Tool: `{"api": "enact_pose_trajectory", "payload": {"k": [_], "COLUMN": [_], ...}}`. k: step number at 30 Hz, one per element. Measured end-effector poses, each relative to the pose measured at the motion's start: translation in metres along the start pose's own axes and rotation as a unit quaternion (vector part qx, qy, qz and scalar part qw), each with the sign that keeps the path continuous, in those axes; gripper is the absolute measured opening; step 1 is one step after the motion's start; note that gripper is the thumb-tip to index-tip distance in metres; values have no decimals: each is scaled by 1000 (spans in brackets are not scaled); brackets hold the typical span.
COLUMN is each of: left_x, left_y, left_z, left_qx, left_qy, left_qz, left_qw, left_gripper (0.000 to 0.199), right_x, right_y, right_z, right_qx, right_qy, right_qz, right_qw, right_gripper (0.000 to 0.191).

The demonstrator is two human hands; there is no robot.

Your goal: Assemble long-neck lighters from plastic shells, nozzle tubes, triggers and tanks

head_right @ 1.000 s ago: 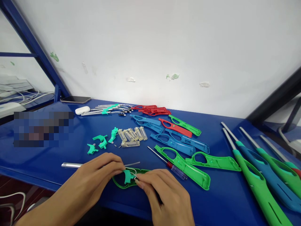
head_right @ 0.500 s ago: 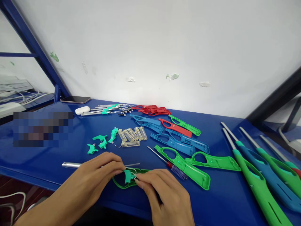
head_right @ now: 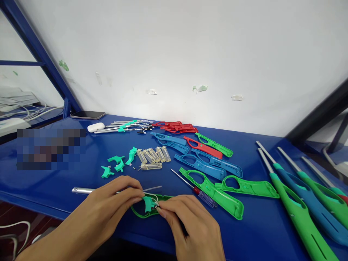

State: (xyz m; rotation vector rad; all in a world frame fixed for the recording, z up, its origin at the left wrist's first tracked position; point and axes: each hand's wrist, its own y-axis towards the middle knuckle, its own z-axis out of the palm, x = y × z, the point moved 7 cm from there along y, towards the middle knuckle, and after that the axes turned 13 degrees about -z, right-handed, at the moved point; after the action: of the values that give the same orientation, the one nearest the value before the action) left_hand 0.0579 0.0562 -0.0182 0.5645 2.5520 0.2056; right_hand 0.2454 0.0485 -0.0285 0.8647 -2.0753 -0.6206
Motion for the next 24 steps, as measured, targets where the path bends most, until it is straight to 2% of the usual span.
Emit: {"api": "enact_pose_trajectory", "payload": {"k": [9,24], "left_x": [0,4], "left_y": [3,2], "left_z": [0,9], "left_qx": [5,61], "left_qy": [-1,38], "left_qz": [-13,-22], "left_qw": [1000,997], "left_gripper": [29,34], "right_x": [-2,-4], "right_y": [-2,-3], "right_z": [1,5], "right_qx": [6,23], "right_qy": [-4,-9], "right_qz": [9,16], "right_qw": [1000,1000], "right_gripper": [10,9]}}
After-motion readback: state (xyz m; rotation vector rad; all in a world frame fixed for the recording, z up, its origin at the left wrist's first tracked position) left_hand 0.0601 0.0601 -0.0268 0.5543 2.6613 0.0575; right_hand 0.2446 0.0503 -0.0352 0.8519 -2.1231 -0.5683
